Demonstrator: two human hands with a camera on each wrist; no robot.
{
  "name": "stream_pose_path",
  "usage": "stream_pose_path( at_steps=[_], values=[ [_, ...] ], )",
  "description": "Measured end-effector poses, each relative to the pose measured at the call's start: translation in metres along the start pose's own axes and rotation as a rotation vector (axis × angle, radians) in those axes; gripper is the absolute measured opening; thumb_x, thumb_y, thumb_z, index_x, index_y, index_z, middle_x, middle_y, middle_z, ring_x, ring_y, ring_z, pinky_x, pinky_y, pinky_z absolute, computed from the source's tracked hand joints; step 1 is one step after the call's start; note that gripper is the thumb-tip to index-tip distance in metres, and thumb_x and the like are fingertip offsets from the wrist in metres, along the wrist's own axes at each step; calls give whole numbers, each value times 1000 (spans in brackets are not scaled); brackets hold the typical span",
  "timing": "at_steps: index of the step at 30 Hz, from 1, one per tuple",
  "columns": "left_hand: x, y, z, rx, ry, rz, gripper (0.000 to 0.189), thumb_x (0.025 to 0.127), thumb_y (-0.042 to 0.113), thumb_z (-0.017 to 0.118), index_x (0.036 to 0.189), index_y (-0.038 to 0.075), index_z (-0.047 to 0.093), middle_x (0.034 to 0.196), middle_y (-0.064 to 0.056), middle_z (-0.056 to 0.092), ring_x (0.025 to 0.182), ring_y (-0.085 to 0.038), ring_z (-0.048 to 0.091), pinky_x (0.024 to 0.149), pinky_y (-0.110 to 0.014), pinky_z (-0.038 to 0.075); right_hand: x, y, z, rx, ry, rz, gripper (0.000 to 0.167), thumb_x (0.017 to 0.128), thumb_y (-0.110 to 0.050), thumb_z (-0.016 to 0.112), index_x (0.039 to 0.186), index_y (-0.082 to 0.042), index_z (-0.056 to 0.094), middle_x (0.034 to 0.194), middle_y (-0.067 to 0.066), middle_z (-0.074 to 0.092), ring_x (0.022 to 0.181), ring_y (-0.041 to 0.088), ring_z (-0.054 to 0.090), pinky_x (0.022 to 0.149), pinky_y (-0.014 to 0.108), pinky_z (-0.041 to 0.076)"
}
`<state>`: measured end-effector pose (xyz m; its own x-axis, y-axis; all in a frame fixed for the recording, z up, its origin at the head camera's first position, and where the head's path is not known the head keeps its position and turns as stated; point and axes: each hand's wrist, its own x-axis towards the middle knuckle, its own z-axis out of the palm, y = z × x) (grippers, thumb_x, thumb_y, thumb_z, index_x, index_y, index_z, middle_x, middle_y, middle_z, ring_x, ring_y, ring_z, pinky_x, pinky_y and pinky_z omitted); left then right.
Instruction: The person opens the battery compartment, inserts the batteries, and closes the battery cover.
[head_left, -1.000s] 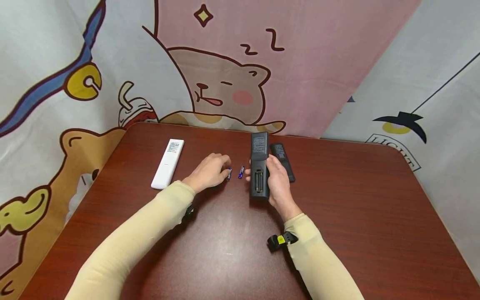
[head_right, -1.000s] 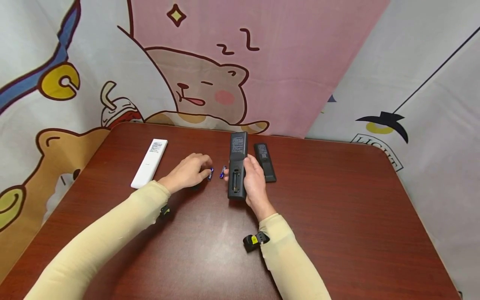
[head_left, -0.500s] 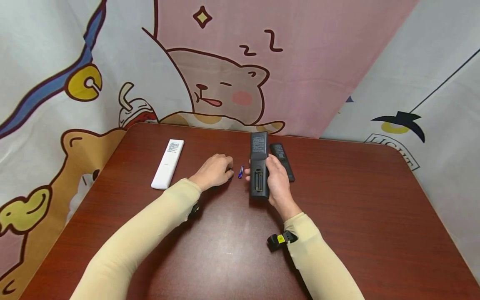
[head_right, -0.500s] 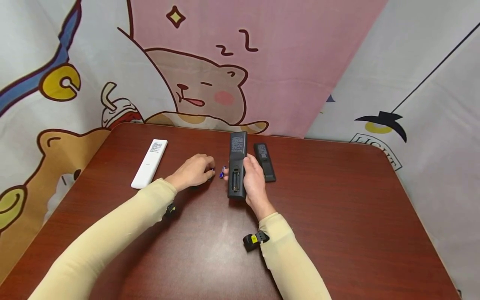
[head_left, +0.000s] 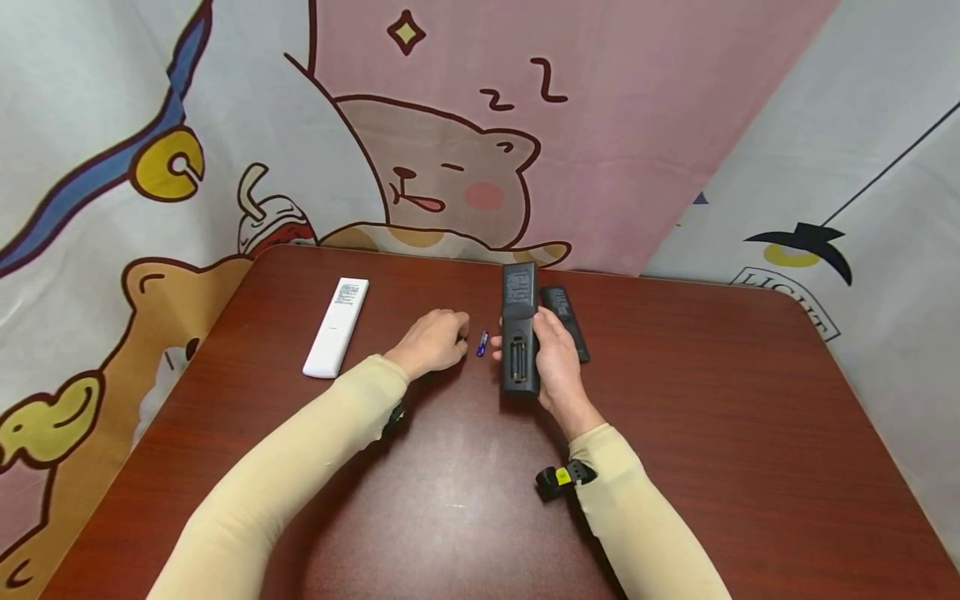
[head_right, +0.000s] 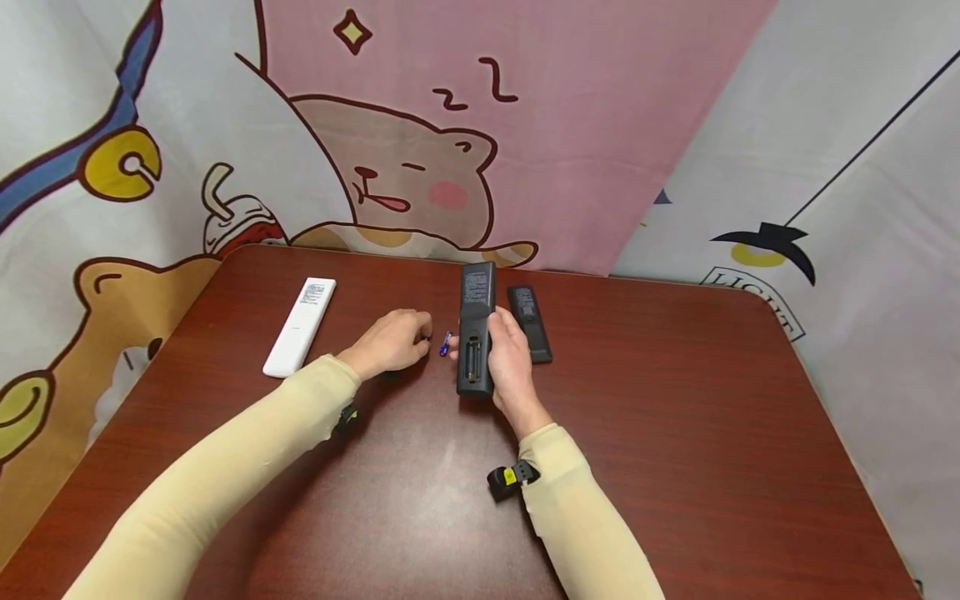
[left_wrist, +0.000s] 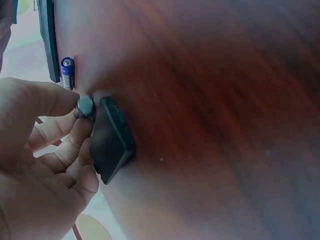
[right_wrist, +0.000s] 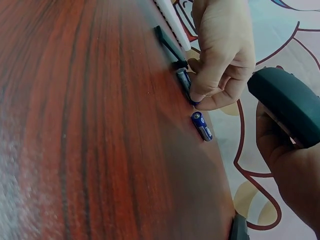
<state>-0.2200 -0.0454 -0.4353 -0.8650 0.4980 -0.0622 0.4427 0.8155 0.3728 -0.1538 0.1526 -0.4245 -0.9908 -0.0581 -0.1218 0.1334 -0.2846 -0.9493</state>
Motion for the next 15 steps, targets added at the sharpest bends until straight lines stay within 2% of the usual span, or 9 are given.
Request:
stream_pose_path(
  at_steps=[4,10,15],
  values=[
    [1,0,-1,-5,2,-4,9,95,11,65,102,6,67,98,-11,69,90,-26,64,80,-43,54,1,0,1,2,1,2,42,114,-29,26,150,-11,39,136,23,56,98,29,73,90,55,58],
    [1,-2,-2,-46,6,-16,13,95,12,65,106,6,68,102,-11,70,94,-26,65,84,-43,54,1,0,2,21,-2,11,41,114,-29,26,149,-10,39,141,31,50,96,30,73,89,55,58],
    [-1,-2,-5,-95,42,-13,11,94,12,65,104,7,67,95,-9,67,87,-24,61,78,-41,52,2,-1,3,13,-6,16,42,114,-30,26,150,-11,38,143,32,49,96,32,73,89,55,58]
  ],
)
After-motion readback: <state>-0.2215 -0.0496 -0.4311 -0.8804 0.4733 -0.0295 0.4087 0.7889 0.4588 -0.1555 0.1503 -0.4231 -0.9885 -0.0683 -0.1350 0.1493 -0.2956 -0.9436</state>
